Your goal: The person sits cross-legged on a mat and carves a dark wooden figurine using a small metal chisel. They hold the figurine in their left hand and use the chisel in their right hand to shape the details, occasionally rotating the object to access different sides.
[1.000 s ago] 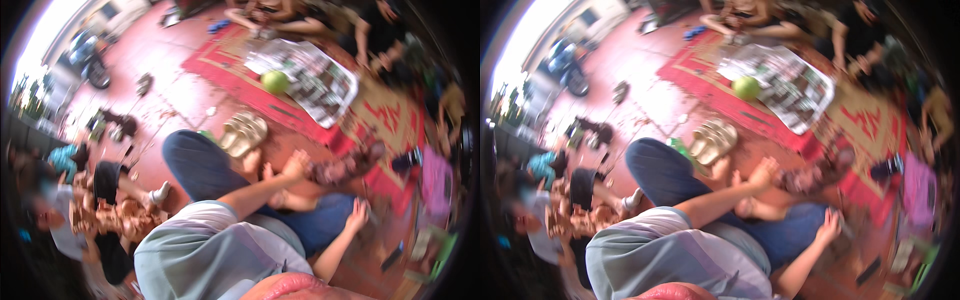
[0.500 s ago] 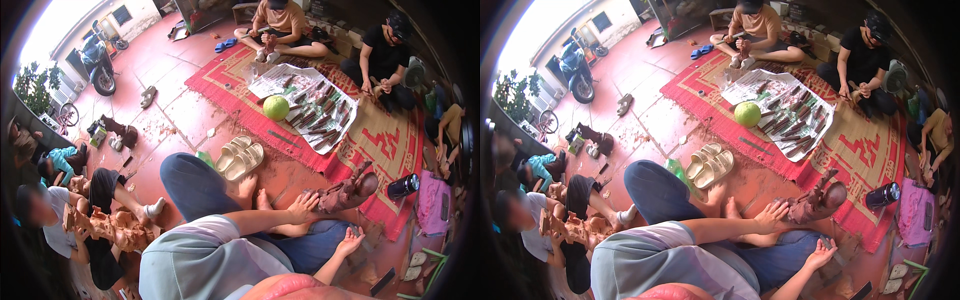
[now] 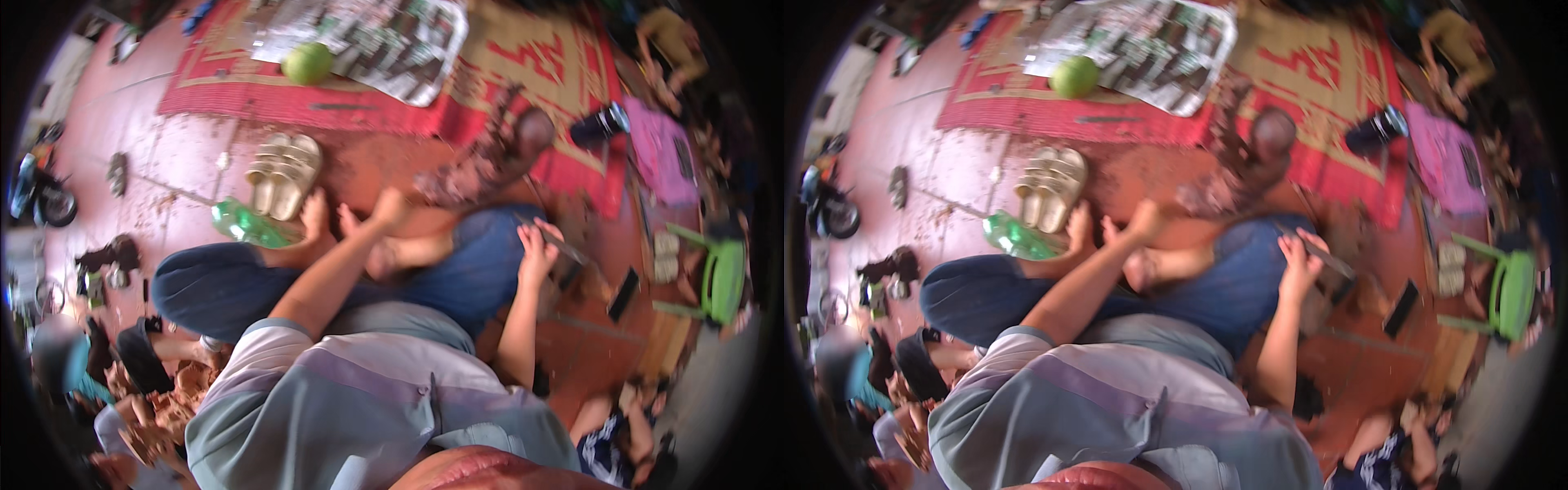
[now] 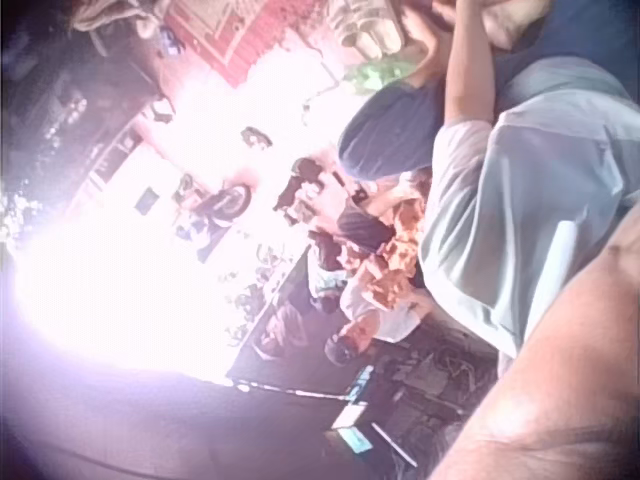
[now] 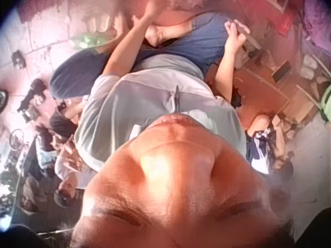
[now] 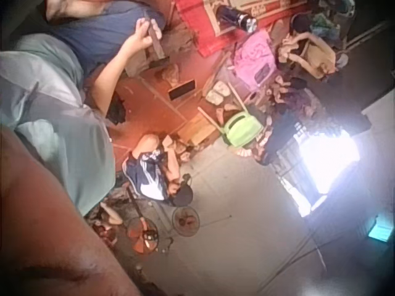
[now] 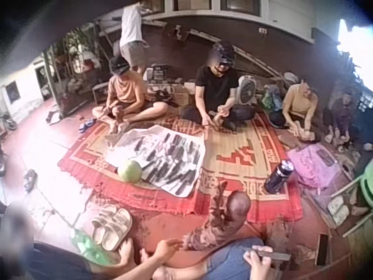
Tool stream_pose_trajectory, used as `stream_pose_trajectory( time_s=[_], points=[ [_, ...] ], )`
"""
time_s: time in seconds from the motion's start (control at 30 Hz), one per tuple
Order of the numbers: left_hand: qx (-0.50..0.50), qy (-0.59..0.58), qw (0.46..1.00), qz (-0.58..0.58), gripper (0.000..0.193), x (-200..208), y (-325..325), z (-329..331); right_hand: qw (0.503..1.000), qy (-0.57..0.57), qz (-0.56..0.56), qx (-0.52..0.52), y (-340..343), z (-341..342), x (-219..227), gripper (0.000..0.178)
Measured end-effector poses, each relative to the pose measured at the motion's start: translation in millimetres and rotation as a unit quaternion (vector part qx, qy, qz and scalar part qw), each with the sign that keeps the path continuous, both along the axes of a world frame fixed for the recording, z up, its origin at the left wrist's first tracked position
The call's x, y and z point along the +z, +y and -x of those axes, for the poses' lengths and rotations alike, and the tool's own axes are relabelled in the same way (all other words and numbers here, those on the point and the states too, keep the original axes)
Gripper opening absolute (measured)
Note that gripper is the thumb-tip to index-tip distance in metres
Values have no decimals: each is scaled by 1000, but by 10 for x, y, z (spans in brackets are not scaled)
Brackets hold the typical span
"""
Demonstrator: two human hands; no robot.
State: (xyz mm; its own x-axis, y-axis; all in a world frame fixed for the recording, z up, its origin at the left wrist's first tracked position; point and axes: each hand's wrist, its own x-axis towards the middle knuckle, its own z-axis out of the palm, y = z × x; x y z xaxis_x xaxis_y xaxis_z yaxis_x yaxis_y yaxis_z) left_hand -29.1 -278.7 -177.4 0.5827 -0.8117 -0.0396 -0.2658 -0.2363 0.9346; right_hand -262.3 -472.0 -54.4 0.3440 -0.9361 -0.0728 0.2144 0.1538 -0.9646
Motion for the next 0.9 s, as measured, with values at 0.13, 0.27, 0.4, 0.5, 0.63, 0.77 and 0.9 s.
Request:
stream_pose_trajectory(
  time_s=[0.13, 0.27, 0.4, 0.5, 0.63, 0.77, 0.9],
  points=[
    [221, 369, 902, 32, 19, 64, 150, -497, 993, 24, 37, 113, 297, 58, 137, 17],
    [219, 365, 904, -34, 26, 7, 116, -515, 977, 89, 85, 171, 762, -343, 604, 9],
    [178, 368, 908, -91, 30, 226, -28, -286, 931, 207, 252, 165, 917, -632, 364, 16],
    [186, 385, 898, -105, 30, 265, -28, -265, 890, 203, 373, 168, 950, -956, 336, 16],
    [202, 405, 888, -77, 30, 261, -50, -348, 863, 222, 422, 168, 859, -1204, -53, 15],
    [225, 433, 872, -39, 32, 167, -47, -406, 856, 244, 426, 164, 822, -1114, -168, 13],
    [238, 439, 866, -31, 30, 211, -90, -397, 867, 249, 397, 170, 775, -950, -22, 10]
  ],
)
